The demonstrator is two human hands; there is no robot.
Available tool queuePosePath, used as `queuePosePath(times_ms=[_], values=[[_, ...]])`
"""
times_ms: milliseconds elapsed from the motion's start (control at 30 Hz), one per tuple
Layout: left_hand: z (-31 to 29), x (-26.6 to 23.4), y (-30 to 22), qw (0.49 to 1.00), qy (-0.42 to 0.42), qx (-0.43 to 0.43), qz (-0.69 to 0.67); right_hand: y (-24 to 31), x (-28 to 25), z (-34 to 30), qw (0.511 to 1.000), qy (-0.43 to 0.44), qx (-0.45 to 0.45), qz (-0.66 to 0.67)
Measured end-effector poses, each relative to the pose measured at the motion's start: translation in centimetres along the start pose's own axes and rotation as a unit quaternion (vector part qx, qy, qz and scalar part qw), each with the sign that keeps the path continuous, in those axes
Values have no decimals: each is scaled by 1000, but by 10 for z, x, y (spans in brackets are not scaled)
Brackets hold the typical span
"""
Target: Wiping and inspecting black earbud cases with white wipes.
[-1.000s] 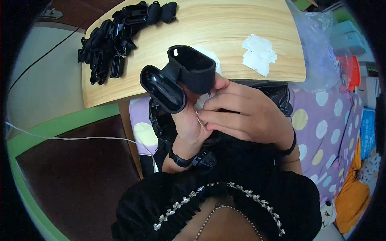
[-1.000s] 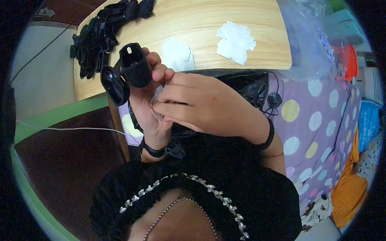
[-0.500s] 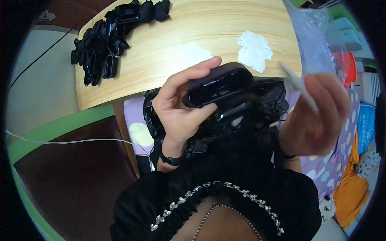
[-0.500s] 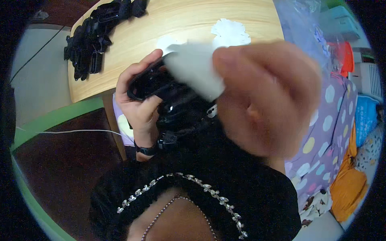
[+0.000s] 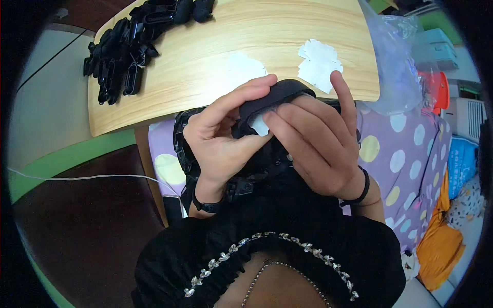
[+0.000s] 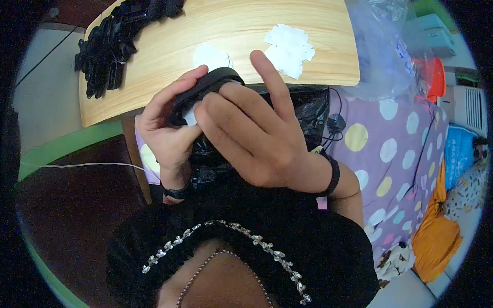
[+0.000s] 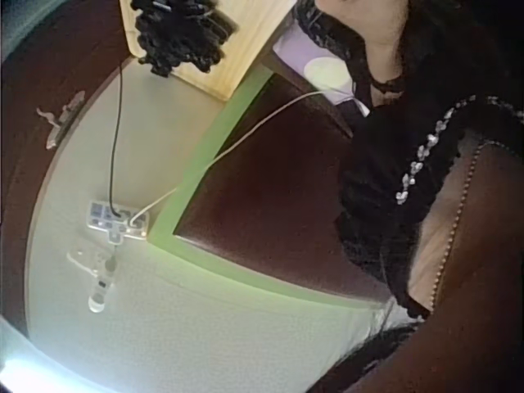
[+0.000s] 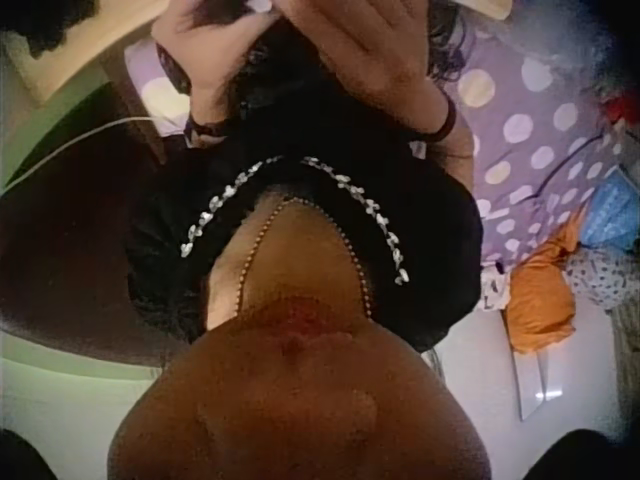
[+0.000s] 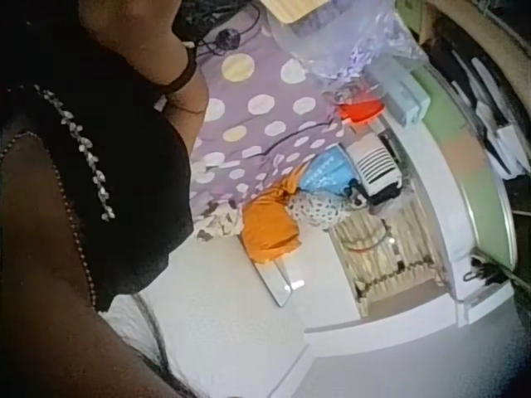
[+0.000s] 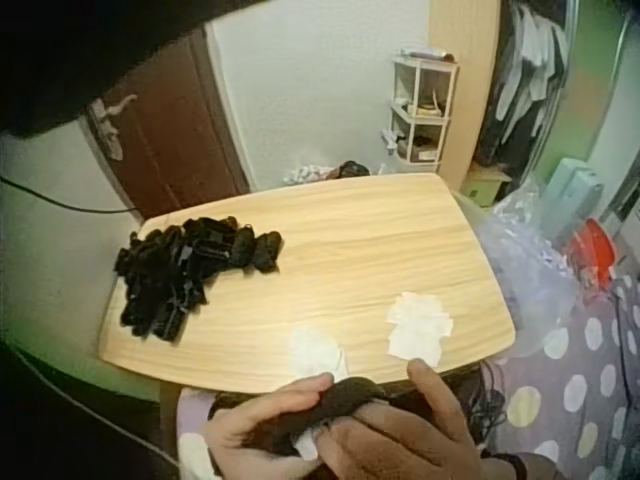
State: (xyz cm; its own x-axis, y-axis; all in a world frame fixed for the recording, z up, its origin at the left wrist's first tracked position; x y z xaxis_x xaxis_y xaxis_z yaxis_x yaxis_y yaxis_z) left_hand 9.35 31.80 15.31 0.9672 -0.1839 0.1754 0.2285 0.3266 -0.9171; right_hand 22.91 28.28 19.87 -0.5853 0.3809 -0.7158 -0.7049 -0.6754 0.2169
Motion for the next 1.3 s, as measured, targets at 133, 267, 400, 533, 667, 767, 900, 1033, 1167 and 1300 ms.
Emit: queuePosePath(times_ms=[133,267,400,533,667,767,900,1033,1167,1300], values=[[0,-2,2,999,-13,5,41,-2,9,0,999,2,29,25],[1,-3,5,998,-28,15,57,-3,14,-3,998,-8,53,23],[-2,-9,7,994,-55,-11,91,4,16,-4,994,33,88,-51],[-2,-7,14,991,-67,-11,117,4,21,-6,983,95,150,-38],[-6,-11,18,986,-73,-1,152,-2,27,-11,975,128,175,47],[-9,-16,19,983,-61,3,173,-14,31,-14,958,144,190,160],[-11,-24,18,980,-29,-4,198,-31,23,-21,941,137,105,292],[-14,-26,24,992,-7,-47,114,-100,19,-42,958,59,256,118],[-21,-32,45,993,23,-97,-59,-123,42,-57,974,114,194,-28],[-22,-28,48,979,63,-132,-145,-122,46,-57,977,161,139,-34]])
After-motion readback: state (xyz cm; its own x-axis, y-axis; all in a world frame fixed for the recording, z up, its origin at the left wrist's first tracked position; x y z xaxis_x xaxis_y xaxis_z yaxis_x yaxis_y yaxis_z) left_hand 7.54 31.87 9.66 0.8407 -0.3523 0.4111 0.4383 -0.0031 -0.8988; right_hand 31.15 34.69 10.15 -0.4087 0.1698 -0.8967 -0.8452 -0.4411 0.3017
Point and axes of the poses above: each hand's wrist, its own z-axis towards the middle knuckle, its own x-axis out of the palm, y = z × x, the point moved 4 cm from there along z, towards the middle knuckle, and after that the axes turned 1 degree about -z, right-handed, at the moved point
